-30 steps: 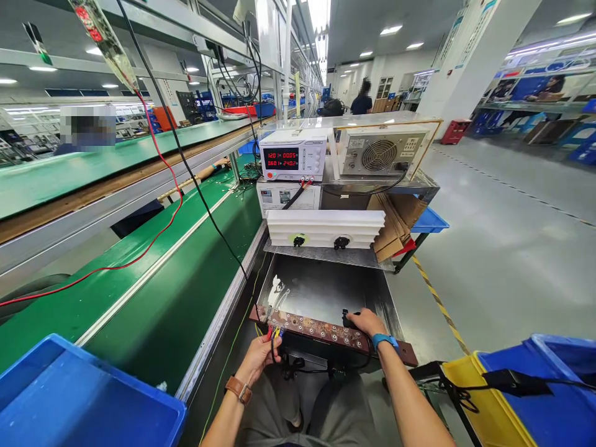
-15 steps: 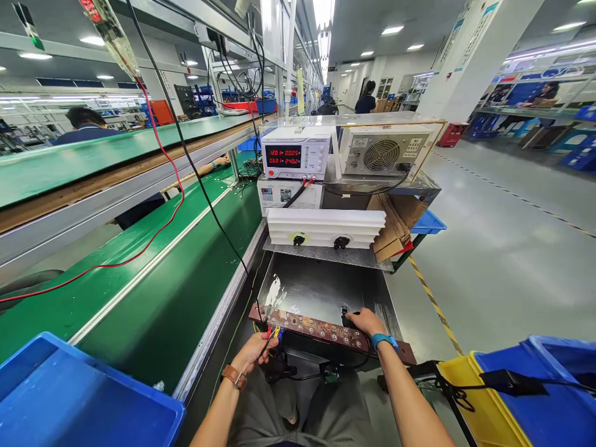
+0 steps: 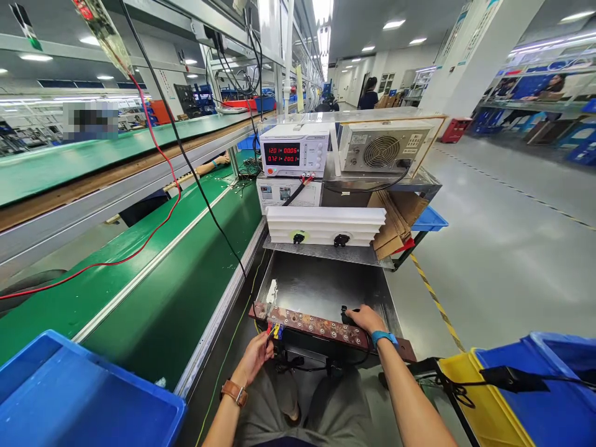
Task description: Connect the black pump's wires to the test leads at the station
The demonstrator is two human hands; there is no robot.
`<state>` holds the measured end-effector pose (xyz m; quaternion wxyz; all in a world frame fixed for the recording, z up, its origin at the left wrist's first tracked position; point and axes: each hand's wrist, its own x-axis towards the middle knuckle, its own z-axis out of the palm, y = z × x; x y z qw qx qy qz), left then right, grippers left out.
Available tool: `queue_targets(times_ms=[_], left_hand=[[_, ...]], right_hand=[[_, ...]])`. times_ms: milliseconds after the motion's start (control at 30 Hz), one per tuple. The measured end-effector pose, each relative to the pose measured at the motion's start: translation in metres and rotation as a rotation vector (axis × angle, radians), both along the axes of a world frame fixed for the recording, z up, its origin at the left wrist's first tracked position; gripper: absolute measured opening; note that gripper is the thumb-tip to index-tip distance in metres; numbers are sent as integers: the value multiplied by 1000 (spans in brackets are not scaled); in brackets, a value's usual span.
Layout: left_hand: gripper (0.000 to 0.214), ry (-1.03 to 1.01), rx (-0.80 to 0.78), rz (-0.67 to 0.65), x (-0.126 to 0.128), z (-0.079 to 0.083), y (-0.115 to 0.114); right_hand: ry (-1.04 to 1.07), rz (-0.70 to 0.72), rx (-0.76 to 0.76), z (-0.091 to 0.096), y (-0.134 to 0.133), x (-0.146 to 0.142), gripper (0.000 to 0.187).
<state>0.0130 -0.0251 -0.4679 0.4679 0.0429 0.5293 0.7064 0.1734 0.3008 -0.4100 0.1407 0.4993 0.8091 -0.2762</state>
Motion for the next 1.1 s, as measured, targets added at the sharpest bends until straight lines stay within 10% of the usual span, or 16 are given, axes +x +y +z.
queue_targets(times_ms=[533,1100], left_hand=[[72,389,-194,259,17,17,9],[70,218,-187,160,13,27,10]], right_hand=[[-14,9,17,-9,4,0,47],[-34,32,11,1,-1,1,50]])
